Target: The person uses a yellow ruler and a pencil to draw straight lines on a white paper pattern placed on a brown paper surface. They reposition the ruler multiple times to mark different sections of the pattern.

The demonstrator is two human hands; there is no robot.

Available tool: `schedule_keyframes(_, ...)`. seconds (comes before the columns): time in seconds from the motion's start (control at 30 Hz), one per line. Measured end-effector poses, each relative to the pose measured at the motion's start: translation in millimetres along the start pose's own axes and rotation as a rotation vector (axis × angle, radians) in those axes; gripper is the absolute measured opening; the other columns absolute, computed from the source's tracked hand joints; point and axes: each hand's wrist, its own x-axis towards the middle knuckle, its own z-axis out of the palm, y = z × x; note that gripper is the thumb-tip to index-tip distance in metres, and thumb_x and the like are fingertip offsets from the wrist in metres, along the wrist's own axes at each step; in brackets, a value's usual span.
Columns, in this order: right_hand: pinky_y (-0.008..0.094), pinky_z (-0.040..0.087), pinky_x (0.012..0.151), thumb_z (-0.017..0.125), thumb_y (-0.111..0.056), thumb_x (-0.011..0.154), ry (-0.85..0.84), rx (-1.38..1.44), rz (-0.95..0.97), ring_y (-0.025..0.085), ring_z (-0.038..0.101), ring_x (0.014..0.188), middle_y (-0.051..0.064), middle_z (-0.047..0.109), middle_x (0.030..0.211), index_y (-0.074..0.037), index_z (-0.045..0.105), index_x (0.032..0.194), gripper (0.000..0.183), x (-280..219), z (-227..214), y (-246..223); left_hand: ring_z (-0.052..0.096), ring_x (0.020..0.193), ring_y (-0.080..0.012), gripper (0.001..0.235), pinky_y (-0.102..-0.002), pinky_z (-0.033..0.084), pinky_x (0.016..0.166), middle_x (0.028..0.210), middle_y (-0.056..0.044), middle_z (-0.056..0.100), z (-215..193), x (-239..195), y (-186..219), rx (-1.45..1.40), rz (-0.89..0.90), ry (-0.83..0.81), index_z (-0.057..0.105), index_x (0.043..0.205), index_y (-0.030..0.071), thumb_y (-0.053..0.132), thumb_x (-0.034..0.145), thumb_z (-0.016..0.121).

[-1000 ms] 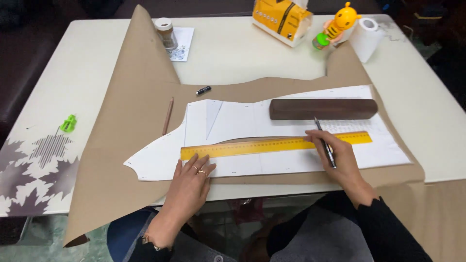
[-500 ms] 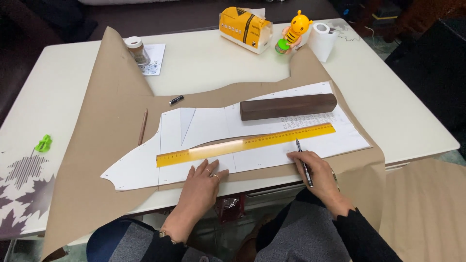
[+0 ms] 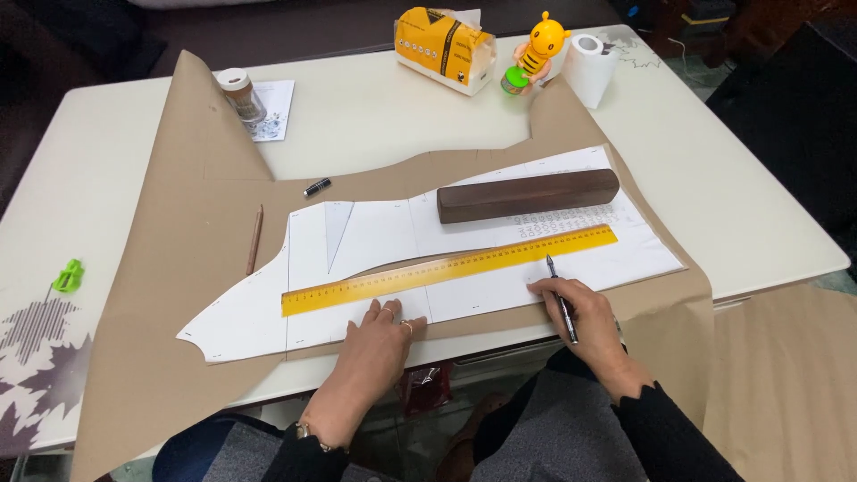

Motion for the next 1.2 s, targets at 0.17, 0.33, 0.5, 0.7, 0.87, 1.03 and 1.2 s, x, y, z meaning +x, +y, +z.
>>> schedule_keyframes(0.17,0.021,0.044,0.068,0.058,0.006,0.085,-0.002,0.019,-0.014,0.008,0.059,0.071,-0.003,0.068,0.077,-0.015,0.07,0.102,0.029,2.0,-1.1,-6.1,0.019,0.141,-0.0458,0.053,-0.07,0.031,0.103,0.149,-0.019,0.026,0.5,1.8,-2.0,0.0,0.011,0.003,0.044,0.141,0.026,0.002,0.094,0.041)
schedule_keyframes(0.33,0.023,0.048,0.07,0.062,0.0,0.087,0.025,-0.003,-0.03,0.011,0.066,0.077,0.001,0.073,0.09,-0.014,0.07,0.101,0.022,3.7,1.4,-3.2,0.017,0.142,-0.0444,0.05,-0.069,0.03,0.104,0.15,-0.018,0.025,-3.0,0.6,-0.6,-0.012,-0.011,-0.028,0.045,0.141,0.028,0.006,0.096,0.037)
schedule_keyframes(0.5,0.025,0.051,0.074,0.062,-0.001,0.087,0.021,-0.013,-0.059,0.012,0.067,0.082,0.001,0.074,0.093,-0.012,0.069,0.102,0.019,4.9,0.4,-4.3,0.02,0.14,-0.045,0.043,-0.069,0.033,0.103,0.146,-0.019,0.03,-6.9,-0.9,1.4,-0.019,0.002,-0.008,0.047,0.139,0.025,0.013,0.099,0.037)
schedule_keyframes(0.7,0.025,0.05,0.072,0.062,-0.001,0.088,0.039,0.001,-0.043,0.013,0.067,0.079,0.001,0.073,0.092,-0.013,0.069,0.1,0.018,5.0,0.9,-6.8,0.023,0.14,-0.0444,0.04,-0.067,0.033,0.104,0.145,-0.016,0.032,-6.9,1.0,0.4,-0.052,-0.011,0.003,0.052,0.136,0.027,0.018,0.1,0.036)
schedule_keyframes(0.87,0.025,0.052,0.075,0.06,-0.001,0.088,0.054,0.028,-0.03,0.014,0.069,0.082,0.003,0.073,0.092,-0.012,0.069,0.1,0.018,5.4,-0.4,-8.6,0.025,0.14,-0.0417,0.04,-0.062,0.036,0.105,0.147,-0.016,0.031,0.6,5.4,-4.5,-0.028,-0.017,0.011,0.053,0.134,0.031,0.024,0.099,0.036)
schedule_keyframes(1.03,0.026,0.052,0.073,0.062,-0.001,0.088,0.065,0.046,-0.015,0.016,0.069,0.079,0.005,0.072,0.091,-0.013,0.069,0.1,0.018,3.0,2.1,-0.8,0.029,0.14,-0.0396,0.039,-0.056,0.04,0.105,0.147,-0.012,0.034,4.2,10.4,-6.5,0.003,-0.047,-0.001,0.054,0.133,0.036,0.026,0.098,0.038)
schedule_keyframes(1.2,0.024,0.049,0.072,0.062,0.007,0.086,0.069,0.075,-0.049,0.012,0.064,0.077,0.001,0.069,0.081,-0.01,0.068,0.101,0.023,2.2,2.0,-3.7,0.035,0.136,-0.0404,0.037,-0.05,0.038,0.108,0.143,-0.017,0.039,9.5,11.3,-10.1,0.017,-0.012,0.081,0.056,0.131,0.032,0.032,0.097,0.041)
